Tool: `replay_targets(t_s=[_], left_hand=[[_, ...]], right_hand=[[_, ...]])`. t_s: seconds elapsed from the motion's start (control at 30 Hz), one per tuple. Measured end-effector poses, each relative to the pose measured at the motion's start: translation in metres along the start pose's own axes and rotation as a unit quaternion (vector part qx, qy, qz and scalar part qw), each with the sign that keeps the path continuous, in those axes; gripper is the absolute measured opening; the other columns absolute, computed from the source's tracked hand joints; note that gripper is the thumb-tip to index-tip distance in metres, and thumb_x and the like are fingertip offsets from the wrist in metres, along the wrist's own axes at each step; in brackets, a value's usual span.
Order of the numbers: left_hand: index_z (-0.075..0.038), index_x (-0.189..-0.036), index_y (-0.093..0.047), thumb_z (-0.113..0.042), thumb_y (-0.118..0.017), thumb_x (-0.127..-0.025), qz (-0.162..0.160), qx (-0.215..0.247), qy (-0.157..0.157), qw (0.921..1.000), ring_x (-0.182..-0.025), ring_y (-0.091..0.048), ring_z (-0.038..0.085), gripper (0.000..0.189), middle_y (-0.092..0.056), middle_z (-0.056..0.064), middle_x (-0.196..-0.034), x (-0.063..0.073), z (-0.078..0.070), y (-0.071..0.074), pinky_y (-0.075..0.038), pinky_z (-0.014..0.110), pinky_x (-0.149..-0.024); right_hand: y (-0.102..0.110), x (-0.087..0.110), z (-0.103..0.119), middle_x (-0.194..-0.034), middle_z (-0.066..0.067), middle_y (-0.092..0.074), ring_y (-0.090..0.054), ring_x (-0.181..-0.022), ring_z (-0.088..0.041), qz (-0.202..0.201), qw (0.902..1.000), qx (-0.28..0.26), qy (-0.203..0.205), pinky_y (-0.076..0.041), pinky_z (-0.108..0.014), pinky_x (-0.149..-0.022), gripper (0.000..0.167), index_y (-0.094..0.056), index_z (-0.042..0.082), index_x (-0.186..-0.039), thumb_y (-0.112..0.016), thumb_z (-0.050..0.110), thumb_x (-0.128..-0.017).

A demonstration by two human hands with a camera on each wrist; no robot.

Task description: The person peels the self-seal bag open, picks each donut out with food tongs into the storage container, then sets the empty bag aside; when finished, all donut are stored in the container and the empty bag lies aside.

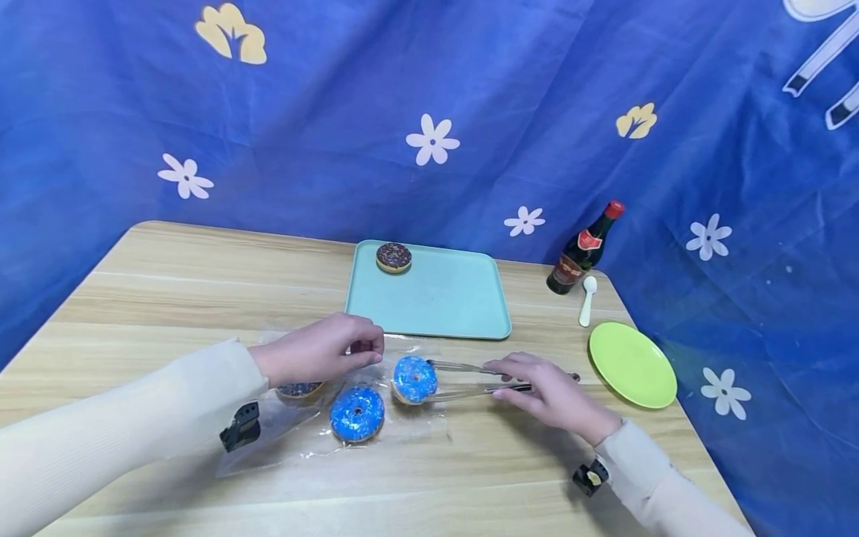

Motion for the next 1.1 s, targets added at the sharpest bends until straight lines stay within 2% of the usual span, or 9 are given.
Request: replay_targets(t_s=[0.27, 0.33, 0.47, 0.53, 0.63, 0.7, 0.9, 1.0, 1.1], left_hand=[[-0.02, -0.087, -0.068, -0.01, -0.066, -0.101, -0.003, -0.005, -0.002, 1.0, -0.074, -0.053, 0.005, 0.017, -0.066, -0.007, -0.083, -0.001, 0.0, 0.0, -0.049, 0.024, -0.069], [-0.021, -0.086, -0.067, -0.01, -0.067, -0.101, -0.005, -0.007, -0.002, 1.0, -0.073, -0.053, 0.005, 0.018, -0.064, -0.009, -0.082, -0.001, 0.0, 0.0, -0.048, 0.024, -0.069], [-0.021, -0.086, -0.067, -0.011, -0.067, -0.101, -0.008, -0.008, -0.002, 0.9999, -0.073, -0.053, 0.004, 0.019, -0.063, -0.011, -0.081, 0.0, 0.0, 0.0, -0.048, 0.024, -0.069], [-0.021, -0.086, -0.067, -0.011, -0.067, -0.101, -0.01, -0.008, -0.004, 0.9999, -0.074, -0.053, 0.004, 0.018, -0.063, -0.011, -0.082, 0.001, 0.0, -0.001, -0.048, 0.024, -0.07], [-0.02, -0.087, -0.068, -0.011, -0.067, -0.101, -0.011, -0.009, -0.008, 0.9999, -0.074, -0.053, 0.003, 0.017, -0.064, -0.011, -0.083, 0.002, 0.0, -0.001, -0.049, 0.024, -0.07], [-0.019, -0.087, -0.068, -0.011, -0.066, -0.101, -0.011, -0.008, -0.007, 0.9999, -0.074, -0.053, 0.003, 0.017, -0.064, -0.011, -0.083, 0.003, 0.0, -0.001, -0.048, 0.024, -0.07], [-0.021, -0.084, -0.066, -0.011, -0.066, -0.101, -0.012, -0.004, 0.001, 0.9999, -0.073, -0.052, 0.005, 0.02, -0.061, -0.011, -0.08, 0.005, 0.002, 0.001, -0.047, 0.024, -0.069], [-0.022, -0.084, -0.065, -0.012, -0.066, -0.102, -0.014, -0.009, 0.004, 0.9999, -0.073, -0.052, 0.005, 0.021, -0.06, -0.011, -0.079, 0.005, 0.001, 0.002, -0.047, 0.024, -0.069], [-0.022, -0.085, -0.066, -0.012, -0.066, -0.102, -0.017, -0.01, 0.003, 0.9998, -0.073, -0.052, 0.005, 0.019, -0.06, -0.011, -0.08, 0.005, 0.001, 0.002, -0.047, 0.024, -0.069]], right_hand=[[0.041, 0.026, -0.021, -0.126, -0.002, -0.075, -0.072, -0.106, -0.014, 0.001, 0.9991, 0.011, -0.042, -0.061, -0.037, -0.092, 0.036, -0.069, 0.016, -0.135, -0.073, 0.022, -0.099], [0.054, 0.031, -0.028, -0.125, -0.002, -0.076, -0.072, -0.106, -0.013, -0.007, 0.9981, 0.026, -0.054, -0.061, -0.039, -0.091, 0.036, -0.07, 0.015, -0.133, -0.074, 0.02, -0.098], [0.075, 0.036, -0.04, -0.125, -0.006, -0.076, -0.074, -0.105, -0.02, -0.038, 0.9939, 0.057, -0.087, -0.061, -0.042, -0.089, 0.035, -0.071, 0.011, -0.131, -0.075, 0.016, -0.097], [0.08, 0.035, -0.047, -0.127, -0.009, -0.075, -0.074, -0.105, -0.022, -0.055, 0.9905, 0.068, -0.106, -0.061, -0.039, -0.087, 0.036, -0.07, 0.008, -0.133, -0.074, 0.017, -0.098], [0.08, 0.027, -0.058, -0.126, -0.013, -0.074, -0.072, -0.102, -0.023, -0.074, 0.9853, 0.071, -0.137, -0.059, -0.033, -0.082, 0.04, -0.066, 0.004, -0.138, -0.071, 0.02, -0.101], [0.076, 0.018, -0.066, -0.124, -0.016, -0.074, -0.07, -0.1, -0.024, -0.082, 0.9827, 0.07, -0.151, -0.057, -0.034, -0.08, 0.041, -0.064, 0.002, -0.139, -0.069, 0.02, -0.102], [0.061, -0.015, -0.084, -0.126, -0.025, -0.07, -0.069, -0.11, -0.038, -0.085, 0.9777, 0.075, -0.176, -0.055, -0.056, -0.096, 0.042, -0.062, -0.004, -0.138, -0.067, 0.017, -0.103], [0.056, -0.032, -0.09, -0.129, -0.026, -0.068, -0.068, -0.117, -0.041, -0.073, 0.9749, 0.078, -0.195, -0.053, -0.059, -0.101, 0.042, -0.061, -0.004, -0.139, -0.065, 0.018, -0.104], [0.052, -0.049, -0.093, -0.128, -0.025, -0.068, -0.067, -0.113, -0.038, -0.06, 0.9706, 0.086, -0.217, -0.053, -0.058, -0.099, 0.042, -0.061, -0.002, -0.14, -0.064, 0.02, -0.105]])
Point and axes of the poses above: each hand's wrist, its own x-axis away from the middle knuckle, its own y-axis out of the back of the hand, z = x × y, the point moved 3 cm from there along -x, towards the middle knuckle
